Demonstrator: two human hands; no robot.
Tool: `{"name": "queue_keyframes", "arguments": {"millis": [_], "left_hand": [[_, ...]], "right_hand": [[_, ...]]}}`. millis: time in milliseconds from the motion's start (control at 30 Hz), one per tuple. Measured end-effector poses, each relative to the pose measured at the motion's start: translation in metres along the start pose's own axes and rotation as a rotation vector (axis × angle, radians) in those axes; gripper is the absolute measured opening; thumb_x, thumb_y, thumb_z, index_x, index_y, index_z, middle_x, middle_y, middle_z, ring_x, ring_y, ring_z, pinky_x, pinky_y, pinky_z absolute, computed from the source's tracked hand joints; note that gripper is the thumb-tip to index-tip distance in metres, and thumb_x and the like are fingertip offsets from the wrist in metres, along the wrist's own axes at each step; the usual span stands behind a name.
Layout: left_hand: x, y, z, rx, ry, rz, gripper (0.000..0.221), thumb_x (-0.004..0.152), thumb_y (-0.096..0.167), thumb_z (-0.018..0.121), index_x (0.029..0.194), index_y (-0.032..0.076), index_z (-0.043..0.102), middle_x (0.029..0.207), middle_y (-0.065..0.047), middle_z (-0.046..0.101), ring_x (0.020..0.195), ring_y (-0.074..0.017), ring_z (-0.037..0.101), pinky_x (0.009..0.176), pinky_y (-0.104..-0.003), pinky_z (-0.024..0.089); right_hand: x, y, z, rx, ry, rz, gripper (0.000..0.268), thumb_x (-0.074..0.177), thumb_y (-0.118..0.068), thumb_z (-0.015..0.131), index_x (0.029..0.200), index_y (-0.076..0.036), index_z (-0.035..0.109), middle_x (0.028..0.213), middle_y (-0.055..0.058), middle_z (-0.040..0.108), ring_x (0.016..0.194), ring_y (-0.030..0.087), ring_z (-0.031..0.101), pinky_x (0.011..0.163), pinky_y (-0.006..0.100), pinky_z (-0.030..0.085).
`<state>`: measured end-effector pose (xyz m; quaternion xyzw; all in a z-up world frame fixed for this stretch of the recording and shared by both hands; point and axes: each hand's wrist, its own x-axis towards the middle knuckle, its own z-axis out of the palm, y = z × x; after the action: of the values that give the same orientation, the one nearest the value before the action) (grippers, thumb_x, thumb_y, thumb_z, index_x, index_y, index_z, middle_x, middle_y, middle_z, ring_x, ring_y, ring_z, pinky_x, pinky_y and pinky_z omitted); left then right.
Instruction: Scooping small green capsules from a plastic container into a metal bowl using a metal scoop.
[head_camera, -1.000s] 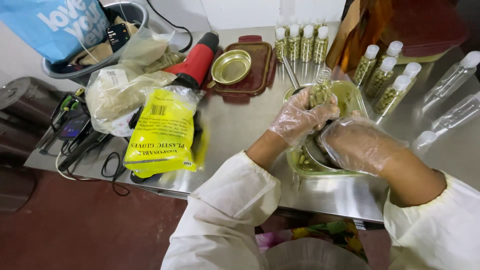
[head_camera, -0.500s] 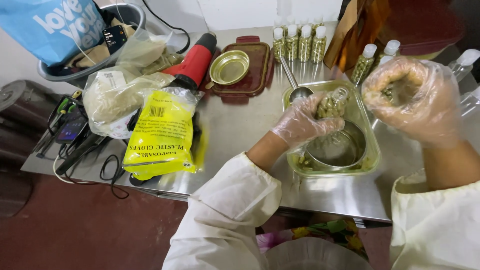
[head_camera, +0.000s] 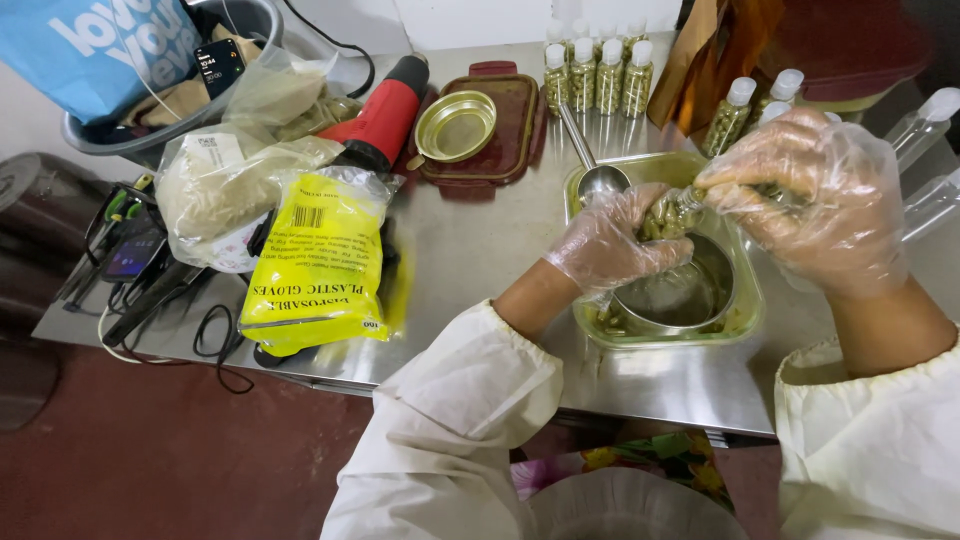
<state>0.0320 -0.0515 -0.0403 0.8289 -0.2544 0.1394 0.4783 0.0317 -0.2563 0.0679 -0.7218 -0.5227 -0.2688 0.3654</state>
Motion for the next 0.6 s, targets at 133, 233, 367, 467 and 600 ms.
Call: {"name": "queue_keyframes", "arguments": {"millis": [133, 233, 367, 467, 600], "left_hand": [[-0.001, 0.006, -0.002, 0.012, -0.038, -0.070, 0.057, 0.089, 0.040, 0.072, 0.138, 0.017, 0.055, 0.135, -0.006, 0.070, 0.124, -0.0273, 0.070, 0.106, -0.041, 0.055], [-0.001, 0.012, -0.004, 0.015, -0.051, -0.118, 0.057, 0.088, 0.041, 0.072, 0.138, 0.017, 0.055, 0.133, -0.005, 0.071, 0.121, -0.0265, 0.070, 0.104, -0.040, 0.055], [-0.003, 0.010, -0.002, -0.070, -0.057, -0.122, 0.047, 0.088, 0.034, 0.074, 0.131, 0.021, 0.060, 0.117, -0.001, 0.075, 0.105, -0.0201, 0.074, 0.094, -0.035, 0.060], [-0.001, 0.012, -0.002, 0.002, -0.076, -0.191, 0.062, 0.086, 0.043, 0.072, 0.141, 0.019, 0.055, 0.137, -0.003, 0.070, 0.126, -0.0260, 0.068, 0.106, -0.042, 0.054], [0.001, 0.012, -0.002, 0.010, -0.056, -0.174, 0.064, 0.086, 0.042, 0.073, 0.142, 0.016, 0.053, 0.137, -0.007, 0.069, 0.127, -0.0286, 0.067, 0.107, -0.042, 0.056]], "right_hand": [[0.001, -0.002, 0.001, -0.005, -0.018, -0.052, 0.005, 0.100, 0.004, 0.077, 0.097, 0.005, 0.074, 0.101, 0.020, 0.073, 0.093, 0.033, 0.068, 0.091, 0.045, 0.056], [-0.001, -0.002, 0.002, -0.059, -0.030, -0.047, 0.007, 0.100, -0.002, 0.079, 0.098, 0.002, 0.074, 0.099, 0.018, 0.073, 0.093, 0.032, 0.068, 0.091, 0.046, 0.055], [-0.002, -0.005, 0.006, -0.140, 0.002, -0.093, 0.023, 0.099, -0.020, 0.081, 0.097, 0.001, 0.072, 0.096, 0.016, 0.073, 0.089, 0.032, 0.068, 0.092, 0.048, 0.051], [0.001, -0.012, 0.012, -0.100, 0.066, -0.061, 0.015, 0.104, 0.010, 0.076, 0.091, 0.006, 0.070, 0.090, 0.018, 0.071, 0.081, 0.032, 0.067, 0.081, 0.048, 0.053], [-0.008, -0.001, 0.017, -0.129, 0.080, 0.077, 0.012, 0.107, -0.002, 0.076, 0.098, 0.003, 0.070, 0.099, 0.015, 0.073, 0.090, 0.030, 0.068, 0.089, 0.048, 0.052]]}}
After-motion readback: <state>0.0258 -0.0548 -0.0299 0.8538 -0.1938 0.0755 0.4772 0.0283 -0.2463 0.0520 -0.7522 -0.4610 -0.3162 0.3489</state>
